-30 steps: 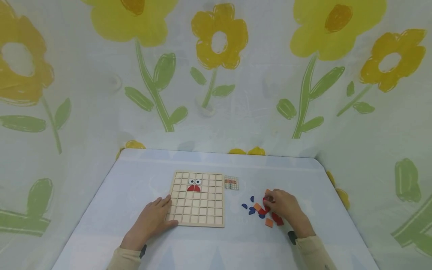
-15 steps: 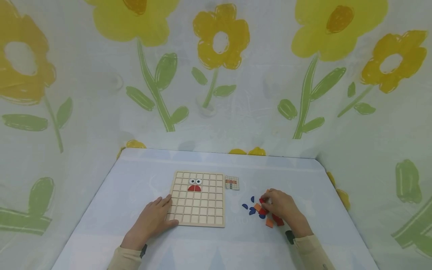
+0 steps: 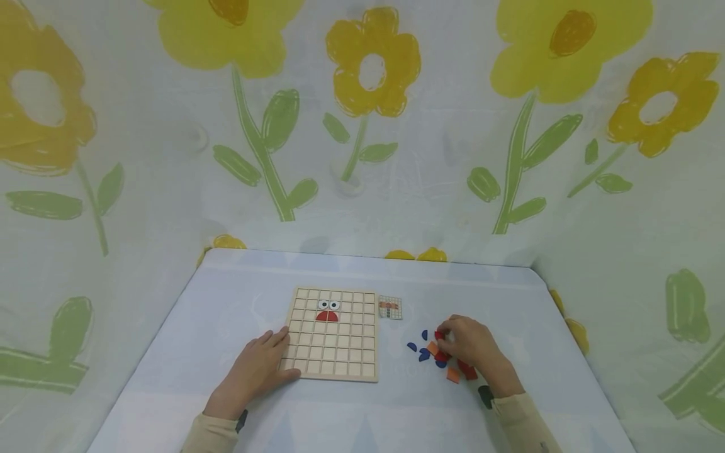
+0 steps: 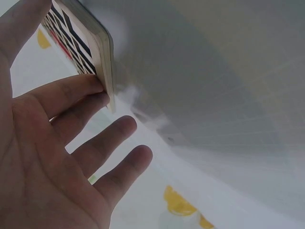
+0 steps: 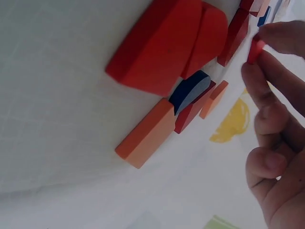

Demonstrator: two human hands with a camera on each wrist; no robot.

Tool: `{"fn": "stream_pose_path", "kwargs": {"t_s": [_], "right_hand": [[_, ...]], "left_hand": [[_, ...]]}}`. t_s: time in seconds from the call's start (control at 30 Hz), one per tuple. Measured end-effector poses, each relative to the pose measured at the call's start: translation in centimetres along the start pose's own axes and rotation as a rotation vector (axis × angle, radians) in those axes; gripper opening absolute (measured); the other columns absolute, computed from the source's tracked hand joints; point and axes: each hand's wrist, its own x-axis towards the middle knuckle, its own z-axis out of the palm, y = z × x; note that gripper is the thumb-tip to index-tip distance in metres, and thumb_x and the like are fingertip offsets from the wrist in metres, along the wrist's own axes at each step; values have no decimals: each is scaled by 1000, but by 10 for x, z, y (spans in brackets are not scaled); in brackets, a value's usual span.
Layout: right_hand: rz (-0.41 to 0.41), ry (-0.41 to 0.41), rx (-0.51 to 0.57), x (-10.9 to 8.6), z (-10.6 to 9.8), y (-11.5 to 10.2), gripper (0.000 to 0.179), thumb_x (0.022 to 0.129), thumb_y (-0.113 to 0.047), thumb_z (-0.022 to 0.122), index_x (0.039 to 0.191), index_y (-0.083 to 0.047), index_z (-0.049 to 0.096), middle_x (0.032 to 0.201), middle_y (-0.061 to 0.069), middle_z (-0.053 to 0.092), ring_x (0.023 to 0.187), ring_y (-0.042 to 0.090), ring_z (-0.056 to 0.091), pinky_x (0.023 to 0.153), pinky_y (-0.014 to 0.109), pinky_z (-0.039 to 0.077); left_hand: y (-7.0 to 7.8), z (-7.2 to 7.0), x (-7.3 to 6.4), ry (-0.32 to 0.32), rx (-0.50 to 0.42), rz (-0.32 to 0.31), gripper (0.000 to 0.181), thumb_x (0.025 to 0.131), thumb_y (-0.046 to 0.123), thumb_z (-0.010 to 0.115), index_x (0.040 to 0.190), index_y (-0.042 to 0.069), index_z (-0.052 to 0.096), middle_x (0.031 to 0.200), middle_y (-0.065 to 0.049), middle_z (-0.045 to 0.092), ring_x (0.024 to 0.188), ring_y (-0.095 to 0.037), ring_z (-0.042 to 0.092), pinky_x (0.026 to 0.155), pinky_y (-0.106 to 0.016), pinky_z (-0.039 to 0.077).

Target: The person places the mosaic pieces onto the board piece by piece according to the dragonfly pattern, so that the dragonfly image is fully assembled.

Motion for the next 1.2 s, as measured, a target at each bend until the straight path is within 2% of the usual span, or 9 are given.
{"fn": "stream_pose_path", "kwargs": {"t_s": [0.13,0.47,0.77,1.0,1.2], "right_hand": [[-7,23,30,2,-1,-3,24,79,-27,86,97,-13,79,85,-5,62,75,13,54,69,28,59],[2,44,89,8,-2,-8,28,77,-23,87,99,-10,77,88,-3,64,80,14,56,77,30,61],[-67,111,107,12,-3,-17,22,79,-22,83,98,-11,77,90,-2,65,80,14,56,74,27,61],[-212,188,123,23,-4,-41,18,82,-19,83,97,-12,77,88,-2,65,81,16,58,78,30,61],[-463,305,160,35,-3,-74,22,82,-14,84,102,-9,78,92,-1,68,85,19,65,75,29,61]], "left_hand": [[1,0,-1,-8,-1,-8,85,85,54,76,140,-8,54,152,-21,47,137,-47,44,110,-61,40],[0,2,0,-19,-17,-16,86,85,53,76,142,-7,53,154,-20,45,138,-47,42,111,-62,39],[-1,1,0,-11,-13,-12,85,85,53,77,141,-7,54,153,-21,46,138,-47,43,110,-62,40],[0,1,0,-29,-11,-23,86,85,53,77,142,-7,53,154,-20,45,139,-47,42,111,-61,39],[1,0,1,-38,-14,-24,87,85,53,77,142,-7,53,154,-20,45,139,-47,42,111,-61,39]]}}
